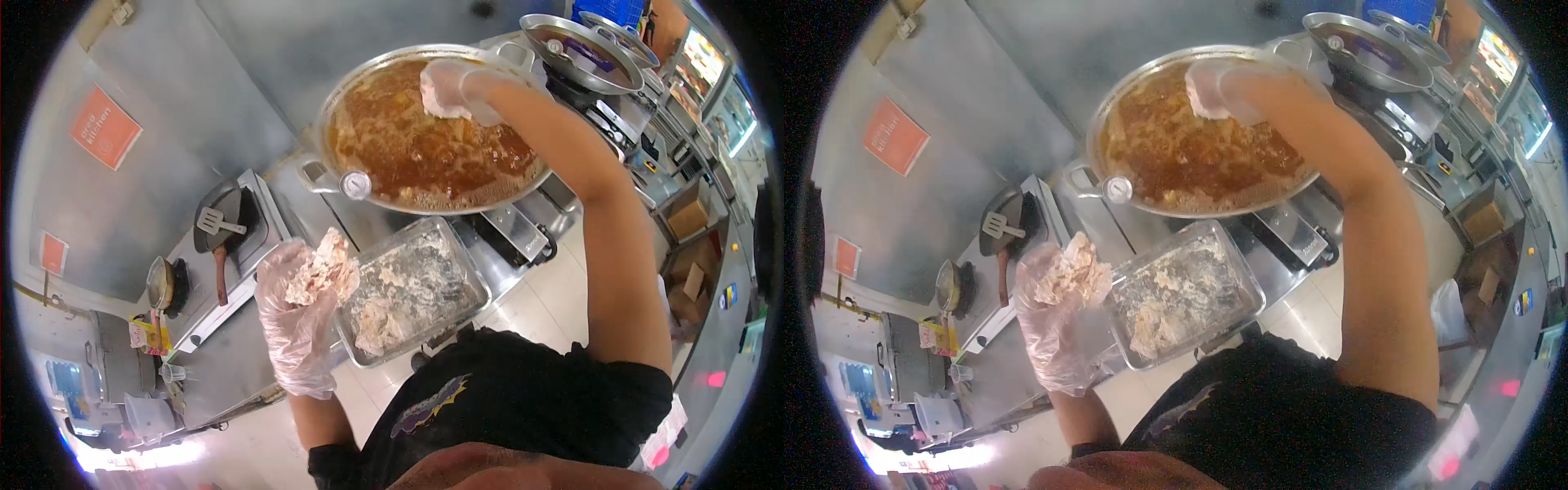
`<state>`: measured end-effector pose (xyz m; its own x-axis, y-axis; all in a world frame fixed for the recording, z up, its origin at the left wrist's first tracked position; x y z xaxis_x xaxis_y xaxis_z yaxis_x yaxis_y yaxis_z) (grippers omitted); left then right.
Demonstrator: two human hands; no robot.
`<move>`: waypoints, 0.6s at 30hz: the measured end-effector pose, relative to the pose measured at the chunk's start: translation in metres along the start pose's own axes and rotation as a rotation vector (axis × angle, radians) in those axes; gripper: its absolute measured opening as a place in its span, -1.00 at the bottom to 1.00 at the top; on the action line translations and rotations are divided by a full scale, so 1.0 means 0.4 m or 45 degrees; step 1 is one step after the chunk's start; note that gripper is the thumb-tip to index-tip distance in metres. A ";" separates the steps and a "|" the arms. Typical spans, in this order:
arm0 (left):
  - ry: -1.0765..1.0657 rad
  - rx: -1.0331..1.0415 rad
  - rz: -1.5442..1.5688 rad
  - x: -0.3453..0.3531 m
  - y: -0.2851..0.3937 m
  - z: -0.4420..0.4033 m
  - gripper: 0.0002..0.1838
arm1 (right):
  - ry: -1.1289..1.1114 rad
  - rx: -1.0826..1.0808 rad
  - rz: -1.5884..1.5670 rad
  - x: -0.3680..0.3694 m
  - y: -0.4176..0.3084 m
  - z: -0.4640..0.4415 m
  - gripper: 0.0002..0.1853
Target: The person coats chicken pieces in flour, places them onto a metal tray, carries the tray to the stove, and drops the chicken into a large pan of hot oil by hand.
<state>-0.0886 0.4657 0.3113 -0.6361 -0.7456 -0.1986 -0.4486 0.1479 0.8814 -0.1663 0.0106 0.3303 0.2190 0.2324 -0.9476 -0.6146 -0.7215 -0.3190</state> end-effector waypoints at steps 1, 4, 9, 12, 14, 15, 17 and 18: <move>-0.036 0.179 -0.382 0.009 0.043 -0.046 -0.35 | -0.021 0.003 0.056 0.016 0.034 -0.045 -0.78; -0.130 0.510 -0.979 0.112 0.186 -0.146 -0.41 | 0.161 0.056 -0.036 -0.112 -0.032 0.048 -0.71; -0.447 0.945 -1.352 0.334 0.236 -0.309 -0.47 | 0.623 -0.338 -0.201 -0.309 -0.090 0.354 -0.63; -0.950 -0.012 -0.781 0.481 0.216 -0.386 -0.55 | 0.624 -0.414 -0.555 -0.308 -0.071 0.525 -0.62; -0.958 0.027 -0.400 0.553 0.197 -0.416 -0.64 | 0.596 -0.409 -0.663 -0.281 -0.029 0.555 -0.58; -0.967 0.043 -0.215 0.585 0.187 -0.422 -0.68 | 0.569 -0.387 -0.673 -0.259 -0.011 0.546 -0.58; -0.899 0.062 -0.162 0.628 0.184 -0.435 -0.67 | 0.536 -0.335 -0.776 -0.223 0.009 0.524 -0.58; -0.854 0.073 -0.131 0.644 0.184 -0.435 -0.67 | 0.528 -0.311 -0.837 -0.209 0.022 0.503 -0.58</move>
<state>-0.1761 0.1713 0.3996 -0.8319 -0.1961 -0.5192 -0.5483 0.1455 0.8236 -0.3423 0.1161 0.4035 0.7695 0.4323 -0.4701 -0.0906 -0.6548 -0.7503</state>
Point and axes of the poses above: each hand's wrist, its own z-axis away from the middle knuckle, its own x-axis out of the palm, y = z × x, the point moved 7 cm from there along -z, towards the middle knuckle, and after that the axes turned 15 degrees about -z, right-handed, at the moved point
